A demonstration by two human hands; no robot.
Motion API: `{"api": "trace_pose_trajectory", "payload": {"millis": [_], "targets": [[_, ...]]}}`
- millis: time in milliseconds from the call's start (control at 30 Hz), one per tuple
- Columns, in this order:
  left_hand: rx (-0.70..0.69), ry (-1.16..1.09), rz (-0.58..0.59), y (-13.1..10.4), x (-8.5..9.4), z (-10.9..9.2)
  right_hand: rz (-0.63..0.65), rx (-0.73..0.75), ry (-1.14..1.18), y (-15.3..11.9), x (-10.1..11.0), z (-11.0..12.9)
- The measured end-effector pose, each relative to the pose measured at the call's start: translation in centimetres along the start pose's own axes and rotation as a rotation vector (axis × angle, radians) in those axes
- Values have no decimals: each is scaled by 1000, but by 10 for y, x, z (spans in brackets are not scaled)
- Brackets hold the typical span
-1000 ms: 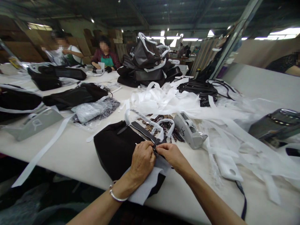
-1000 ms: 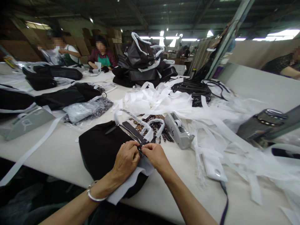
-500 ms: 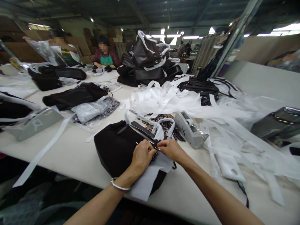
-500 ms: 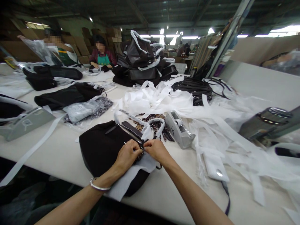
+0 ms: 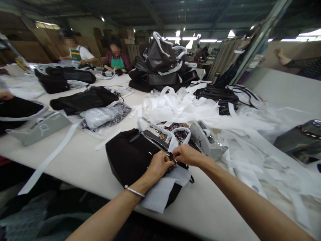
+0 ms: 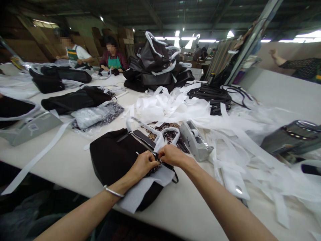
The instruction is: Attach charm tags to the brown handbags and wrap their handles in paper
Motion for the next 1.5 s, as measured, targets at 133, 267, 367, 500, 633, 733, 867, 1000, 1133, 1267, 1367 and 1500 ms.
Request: {"api": "trace_pose_trajectory", "payload": {"millis": [133,267,367,500,633,733,867,1000,1133,1267,1367,1500], "targets": [[1,18,22,4,-2,-2,24,0,-126,-1,-6,-1],[-17,65,44,8,-2,-2,27,4,-390,-10,-17,2],[-59,60,14,8,0,1,-28,-31,-461,-21,-25,1],[-189,7,-100,-1,10,-7,-409,-173,-259,-42,-20,-7],[-434,1,-124,-17,20,-41,-748,-177,76,-63,-15,0],[-439,12,-23,-19,19,-56,-778,-196,271,-68,-15,11],[-304,-81,79,-17,13,-54,-707,-217,464,-66,-15,20],[-342,-113,-104,-21,23,-53,-676,-212,758,-61,-18,20],[-494,-36,-59,-28,20,-57,-639,-186,1062,-58,-23,20],[-431,-96,99,-25,11,-56,-600,-171,1123,-58,-26,21],[-403,-144,175,-24,9,-56,-592,-199,1070,-60,-25,20],[-283,-293,167,-23,14,-46,-547,-212,1130,-63,-21,17]]}}
Point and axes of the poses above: each hand's wrist, its own y-axis towards the middle knuckle, its own x-axis out of the back of the hand, z = x × y, the point moved 5 cm from there along y, towards the middle knuckle
